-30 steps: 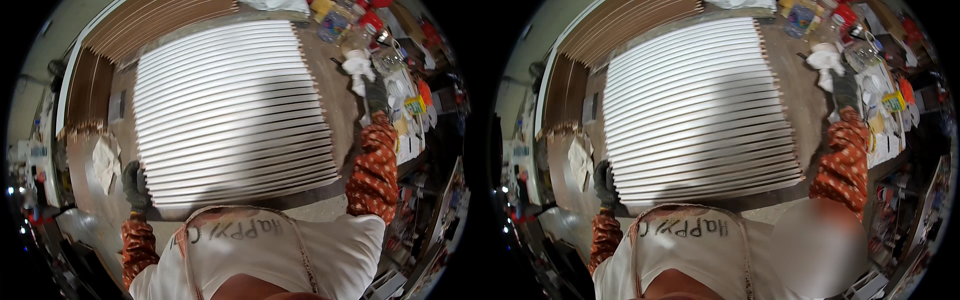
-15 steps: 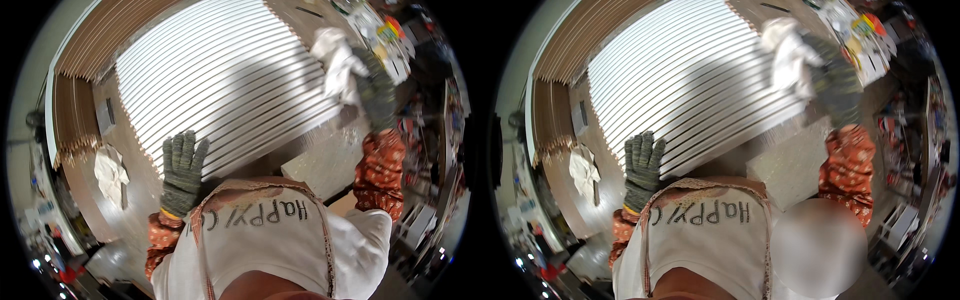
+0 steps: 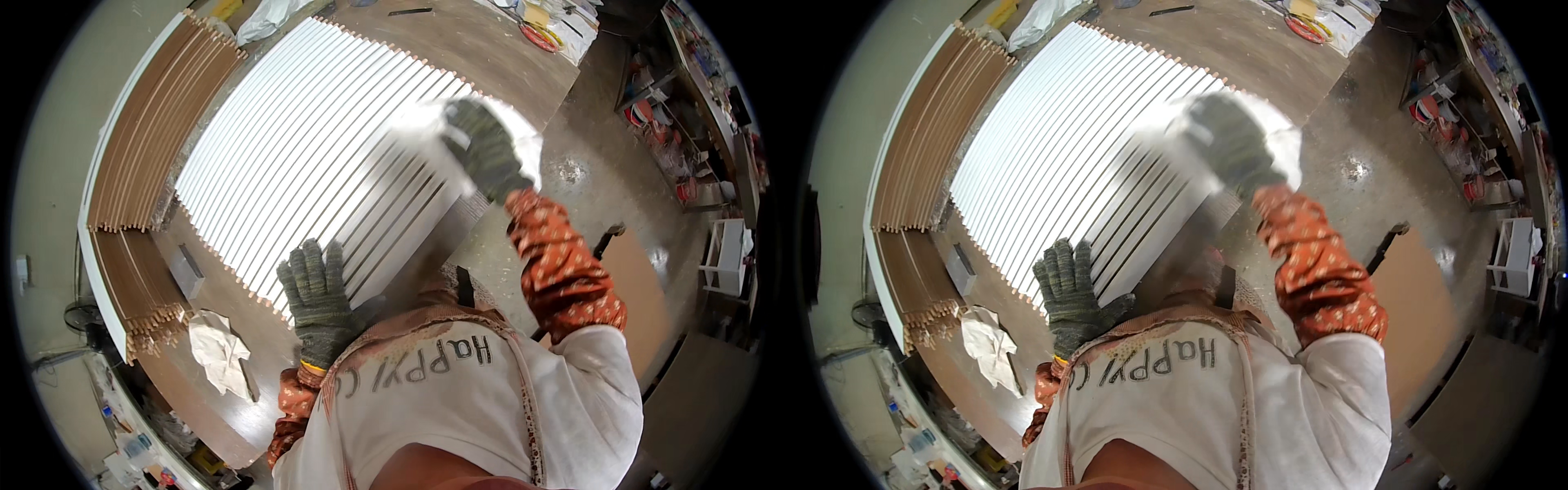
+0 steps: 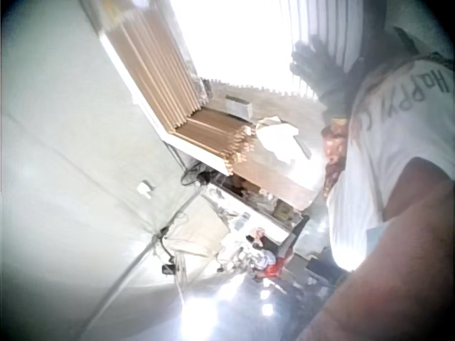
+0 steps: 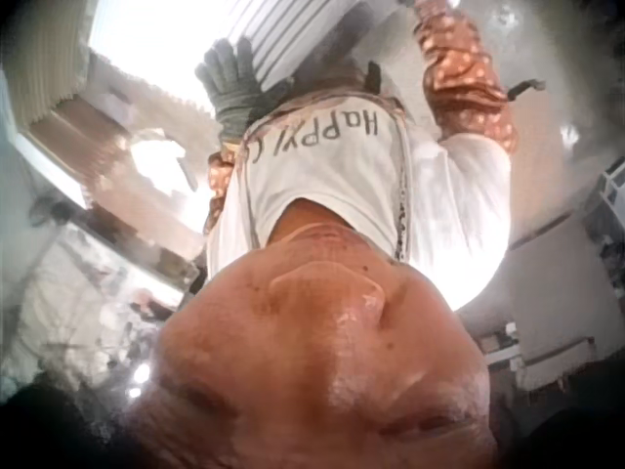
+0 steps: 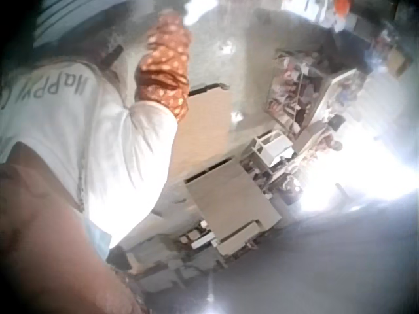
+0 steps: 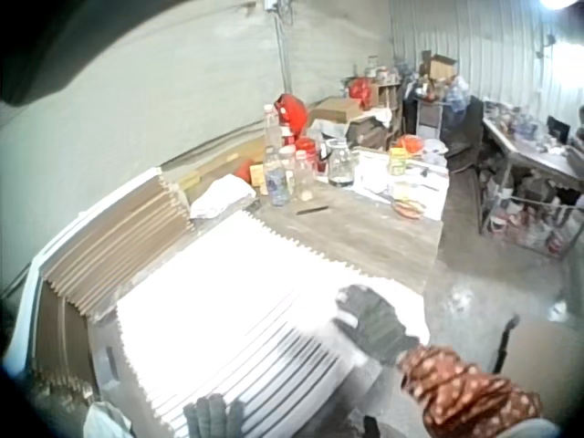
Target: The person stirs a white substance in a small container, applies it to a sponge using a brush, and wipes the sponge across a series of wooden slats on a workbench. They use a cloth to wipe excess substance and continue sponging the slats.
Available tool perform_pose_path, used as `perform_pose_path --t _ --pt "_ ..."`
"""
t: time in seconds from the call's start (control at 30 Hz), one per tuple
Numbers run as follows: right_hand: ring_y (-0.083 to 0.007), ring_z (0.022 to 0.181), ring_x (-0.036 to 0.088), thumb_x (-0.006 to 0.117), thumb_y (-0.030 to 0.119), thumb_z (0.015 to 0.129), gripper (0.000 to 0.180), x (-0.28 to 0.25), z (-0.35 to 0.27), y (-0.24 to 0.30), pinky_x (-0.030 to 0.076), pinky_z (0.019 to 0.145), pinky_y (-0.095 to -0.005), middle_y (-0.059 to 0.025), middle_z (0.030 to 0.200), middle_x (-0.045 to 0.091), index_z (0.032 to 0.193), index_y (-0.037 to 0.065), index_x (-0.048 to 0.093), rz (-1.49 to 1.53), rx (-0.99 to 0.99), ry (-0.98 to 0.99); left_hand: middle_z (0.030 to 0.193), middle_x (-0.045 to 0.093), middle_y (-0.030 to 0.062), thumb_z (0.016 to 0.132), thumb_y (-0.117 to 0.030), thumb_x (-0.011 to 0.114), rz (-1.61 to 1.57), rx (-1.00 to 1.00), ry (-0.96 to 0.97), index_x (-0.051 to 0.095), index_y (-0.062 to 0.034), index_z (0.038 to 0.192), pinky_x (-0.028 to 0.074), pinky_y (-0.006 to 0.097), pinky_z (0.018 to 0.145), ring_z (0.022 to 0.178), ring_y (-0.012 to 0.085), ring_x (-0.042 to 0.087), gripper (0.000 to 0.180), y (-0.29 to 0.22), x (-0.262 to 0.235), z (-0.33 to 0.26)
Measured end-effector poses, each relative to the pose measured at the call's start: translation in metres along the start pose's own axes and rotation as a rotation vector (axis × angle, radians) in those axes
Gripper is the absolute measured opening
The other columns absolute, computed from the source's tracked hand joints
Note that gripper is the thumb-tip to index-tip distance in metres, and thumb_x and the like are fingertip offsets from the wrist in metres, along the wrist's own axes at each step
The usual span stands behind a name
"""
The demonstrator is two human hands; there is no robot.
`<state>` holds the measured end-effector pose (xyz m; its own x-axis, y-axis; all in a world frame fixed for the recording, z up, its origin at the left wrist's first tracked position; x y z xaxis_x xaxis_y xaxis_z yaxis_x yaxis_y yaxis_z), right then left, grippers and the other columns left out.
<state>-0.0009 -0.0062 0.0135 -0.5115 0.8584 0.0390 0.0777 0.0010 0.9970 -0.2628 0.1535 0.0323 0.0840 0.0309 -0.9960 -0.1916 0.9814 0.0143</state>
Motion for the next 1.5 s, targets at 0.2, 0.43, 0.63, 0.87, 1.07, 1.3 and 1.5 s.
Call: perform_pose_path --t 0.2,0.43,0.63,0.87,1.07,1.3,1.5 --pt "-0.0188 0.112 0.051 0.058 0.022 0.084 0.027 0.025 -0.028 -0.018 0.035 0.102 -0.0375 -0.0060 0.106 0.061 0.107 0.011 0.062 -0.466 -0.369 -0.044 0.146 0.023 0.0228 0.059 -0.062 0.072 0.124 0.032 -0.002 0.027 -0.0084 0.142 0.005 0.058 0.111 0.137 0.0407 0.015 0.109 0.005 0.011 0.006" --pt "-0.0306 0.119 0.048 0.058 0.026 0.083 0.047 -0.013 -0.032 0.017 0.040 0.102 -0.0389 -0.0214 0.126 0.052 0.117 -0.005 0.053 0.747 -0.395 0.276 0.143 0.026 0.0253 0.069 -0.056 0.066 0.025 0.029 -0.021 0.030 -0.0032 0.141 0.008 0.058 0.110 0.136 0.0392 0.020 0.096 -0.005 -0.001 0.004" --pt "-0.0239 0.094 0.061 0.059 0.041 0.083 0.046 -0.125 0.064 -0.029 0.045 0.087 -0.0371 -0.0104 0.104 0.066 0.115 0.008 0.061 -0.260 -0.440 -0.553 0.144 0.026 0.0250 0.071 -0.056 0.065 0.019 0.029 -0.011 0.030 -0.0021 0.141 0.008 0.056 0.111 0.137 0.0386 0.019 0.095 -0.011 -0.008 0.005" --pt "-0.0219 0.101 0.058 0.061 0.023 0.084 0.027 0.011 -0.029 0.007 0.049 0.084 -0.0357 -0.0104 0.114 0.059 0.107 0.008 0.061 -0.108 -1.267 -0.161 0.142 0.029 0.0258 0.076 -0.055 0.060 0.061 -0.027 0.096 0.031 -0.0032 0.141 0.013 0.057 0.110 0.138 0.0371 0.019 0.087 -0.009 -0.014 0.000" --pt "-0.0207 0.091 0.061 0.055 0.026 0.088 0.022 0.001 -0.018 -0.029 0.049 0.081 -0.0334 -0.0050 0.095 0.065 0.099 0.010 0.065 -1.228 -0.987 -0.392 0.145 0.026 0.0238 0.067 -0.060 0.067 0.010 0.050 -0.057 0.030 -0.0046 0.142 0.008 0.057 0.110 0.137 0.0398 0.019 0.100 -0.007 0.000 0.006" --pt "-0.0298 0.112 0.053 0.054 0.029 0.087 0.043 -0.142 0.058 -0.014 0.040 0.097 -0.0386 -0.0146 0.125 0.054 0.123 0.004 0.053 -1.115 0.011 -0.608 0.146 0.024 0.0233 0.067 -0.059 0.068 -0.024 0.048 -0.081 0.031 -0.0045 0.141 0.008 0.056 0.111 0.137 0.0388 0.018 0.099 -0.004 -0.003 -0.002" --pt "-0.0221 0.111 0.056 0.064 0.023 0.087 0.040 -0.044 -0.004 0.023 0.046 0.093 -0.0328 -0.0138 0.121 0.058 0.121 0.005 0.056 -0.426 -0.623 -0.644 0.143 0.030 0.0228 0.069 -0.053 0.070 -0.022 0.086 -0.150 0.029 -0.0029 0.141 0.018 0.053 0.109 0.132 0.0370 0.030 0.097 -0.007 -0.009 0.000"
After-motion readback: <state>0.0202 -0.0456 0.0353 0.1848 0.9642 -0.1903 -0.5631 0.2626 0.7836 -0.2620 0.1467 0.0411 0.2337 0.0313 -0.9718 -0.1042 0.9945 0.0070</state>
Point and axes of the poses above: each hand's wrist, its own z-axis towards the middle knuckle, its own x-axis out of the palm, y = z × x, the point moved 2 cm from there along z, towards the middle knuckle
